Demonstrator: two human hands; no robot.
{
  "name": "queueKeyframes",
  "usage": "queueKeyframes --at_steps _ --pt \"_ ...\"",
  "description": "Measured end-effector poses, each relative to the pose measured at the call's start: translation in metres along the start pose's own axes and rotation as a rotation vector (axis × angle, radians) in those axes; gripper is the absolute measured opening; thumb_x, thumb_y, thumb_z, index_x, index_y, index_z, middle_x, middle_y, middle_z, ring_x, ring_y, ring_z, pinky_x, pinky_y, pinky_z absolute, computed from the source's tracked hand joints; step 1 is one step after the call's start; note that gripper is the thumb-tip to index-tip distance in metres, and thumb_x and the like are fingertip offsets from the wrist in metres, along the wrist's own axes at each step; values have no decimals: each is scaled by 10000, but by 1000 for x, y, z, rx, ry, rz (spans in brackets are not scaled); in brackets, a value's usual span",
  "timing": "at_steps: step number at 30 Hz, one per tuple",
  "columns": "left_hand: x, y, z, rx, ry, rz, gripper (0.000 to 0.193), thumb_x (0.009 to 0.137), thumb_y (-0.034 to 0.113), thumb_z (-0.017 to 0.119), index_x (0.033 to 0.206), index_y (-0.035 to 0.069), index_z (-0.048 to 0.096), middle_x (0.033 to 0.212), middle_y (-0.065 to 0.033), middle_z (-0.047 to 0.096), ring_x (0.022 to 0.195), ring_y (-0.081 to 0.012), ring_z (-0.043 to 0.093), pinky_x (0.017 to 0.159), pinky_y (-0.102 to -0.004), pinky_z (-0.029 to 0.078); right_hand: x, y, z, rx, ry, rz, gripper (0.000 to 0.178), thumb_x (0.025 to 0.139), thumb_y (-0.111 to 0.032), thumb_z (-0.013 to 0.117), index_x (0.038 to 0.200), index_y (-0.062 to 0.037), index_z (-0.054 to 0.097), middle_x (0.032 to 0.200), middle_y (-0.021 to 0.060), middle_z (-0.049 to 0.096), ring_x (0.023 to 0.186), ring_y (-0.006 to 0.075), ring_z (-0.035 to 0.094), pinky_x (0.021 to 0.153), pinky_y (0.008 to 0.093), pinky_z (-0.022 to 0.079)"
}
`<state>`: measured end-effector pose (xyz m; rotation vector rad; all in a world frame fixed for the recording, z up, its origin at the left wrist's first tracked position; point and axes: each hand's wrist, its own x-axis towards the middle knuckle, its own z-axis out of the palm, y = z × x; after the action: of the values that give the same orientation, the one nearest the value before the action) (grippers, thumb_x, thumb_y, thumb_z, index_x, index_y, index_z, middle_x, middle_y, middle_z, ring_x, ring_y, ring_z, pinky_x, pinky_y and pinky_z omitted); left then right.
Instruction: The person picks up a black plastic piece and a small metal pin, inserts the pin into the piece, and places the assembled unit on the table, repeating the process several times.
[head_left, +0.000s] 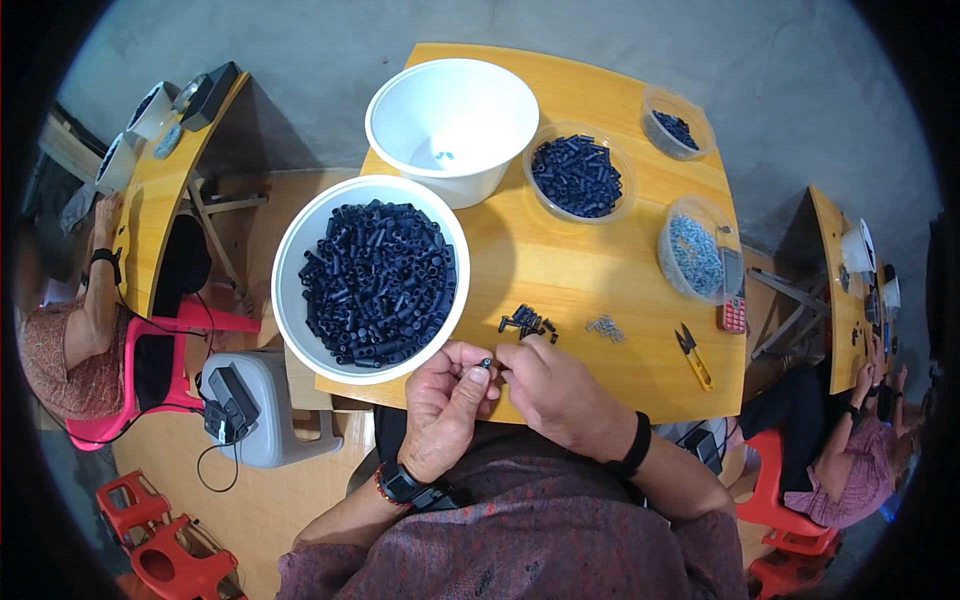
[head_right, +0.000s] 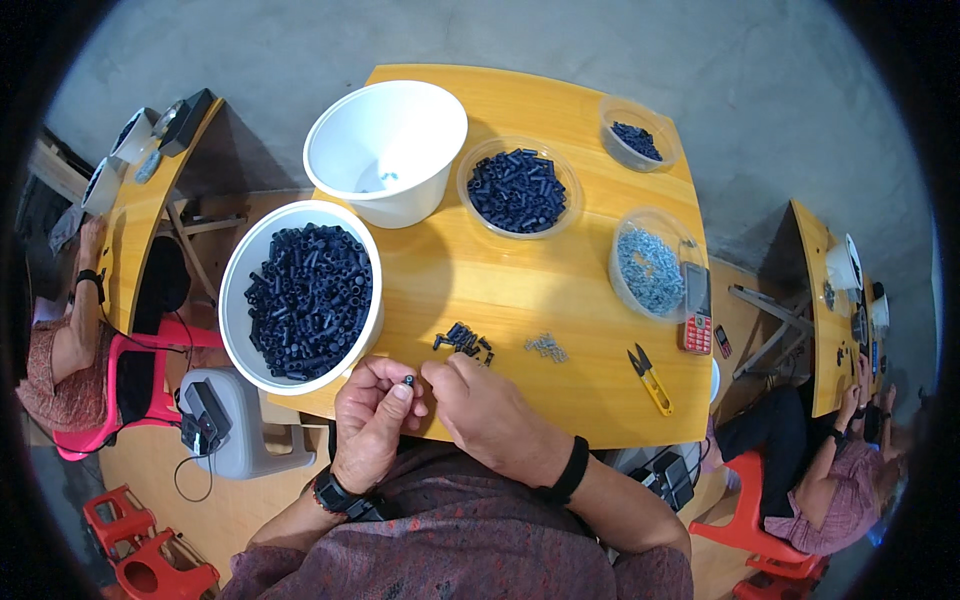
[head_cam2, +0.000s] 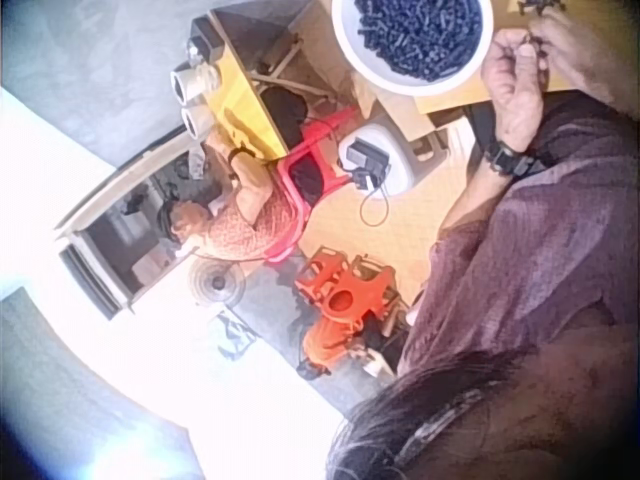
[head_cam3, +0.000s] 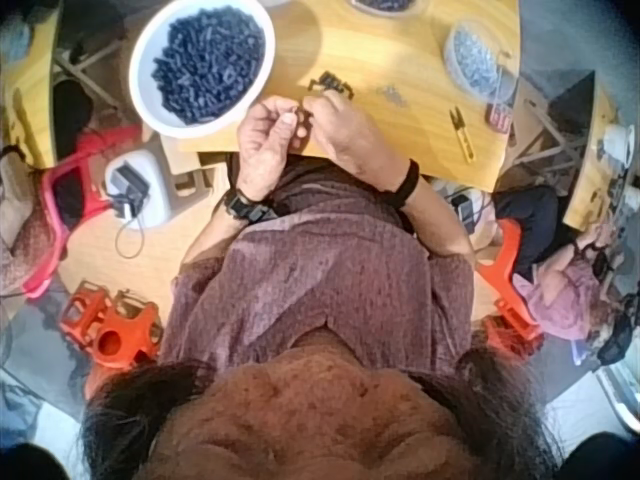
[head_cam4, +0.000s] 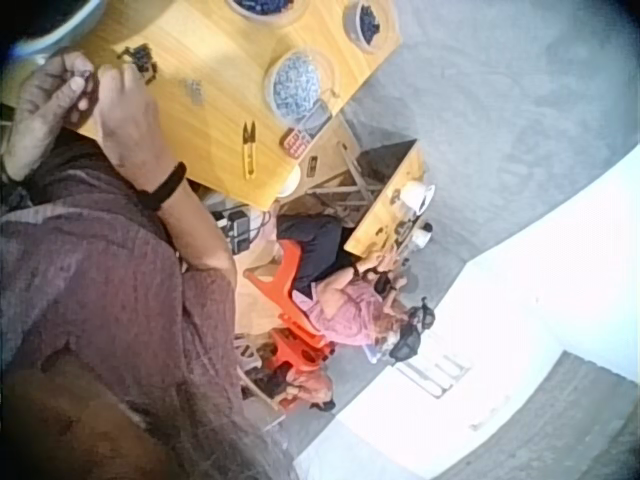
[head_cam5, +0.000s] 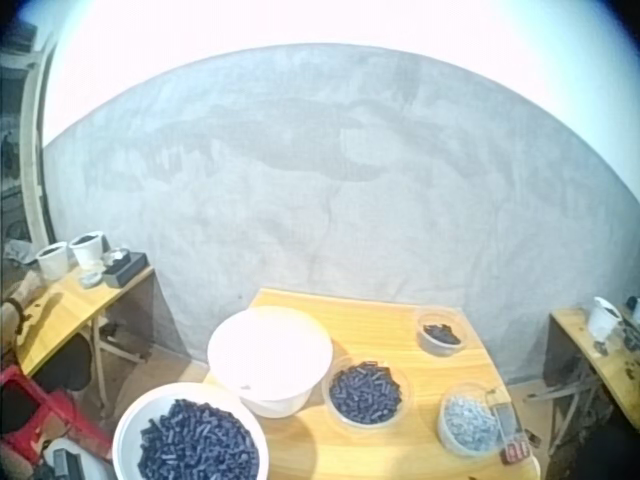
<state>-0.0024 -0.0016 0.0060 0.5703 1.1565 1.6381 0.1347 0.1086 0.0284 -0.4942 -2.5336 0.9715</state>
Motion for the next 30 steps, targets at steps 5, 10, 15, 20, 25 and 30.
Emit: queueKeyframes --at_steps 5,10,15,20,25,30 --pt "-1 -1 0 10 19 -36 130 996 134 612 1068 35 567 914 -31 640 757 -88 619 646 -218 515 -2 7 -10 215 122 66 154 911 -23 636 1059 9 609 934 143 613 823 264 652 689 341 523" --pt "1 -3 -2 42 -25 -42 161 989 135 623 1077 12 568 924 -69 670 770 -107 644 647 -230 526 -5 13 -4 939 182 412 157 947 -65 663 1082 15 648 911 64 681 752 98 653 666 233 543" --pt "1 2 -2 40 -66 -68 190 983 131 633 1098 -8 574 931 -92 685 784 -119 653 644 -235 525 -4 14 -4 969 166 367 151 950 -56 663 1081 20 666 865 53 690 711 78 645 661 209 546" --pt "2 4 -4 60 -96 -90 210 984 141 633 1118 -13 584 928 -83 683 773 -110 644 637 -228 517 -3 10 -8 868 130 337 147 952 -65 665 1071 19 677 909 50 689 751 76 641 671 211 541" --pt "1 9 -3 47 -115 -130 168 996 119 605 1104 -10 599 935 -55 675 722 -70 596 606 -202 491 -3 11 -9 832 146 265 135 946 -39 662 1066 23 673 943 53 678 800 86 642 690 218 541" --pt "2 8 -5 57 -132 -149 182 992 138 620 1101 -4 587 903 -57 669 744 -93 625 613 -213 501 -1 2 -11 813 156 293 119 938 -7 659 1054 23 657 937 55 672 809 91 641 701 225 541"
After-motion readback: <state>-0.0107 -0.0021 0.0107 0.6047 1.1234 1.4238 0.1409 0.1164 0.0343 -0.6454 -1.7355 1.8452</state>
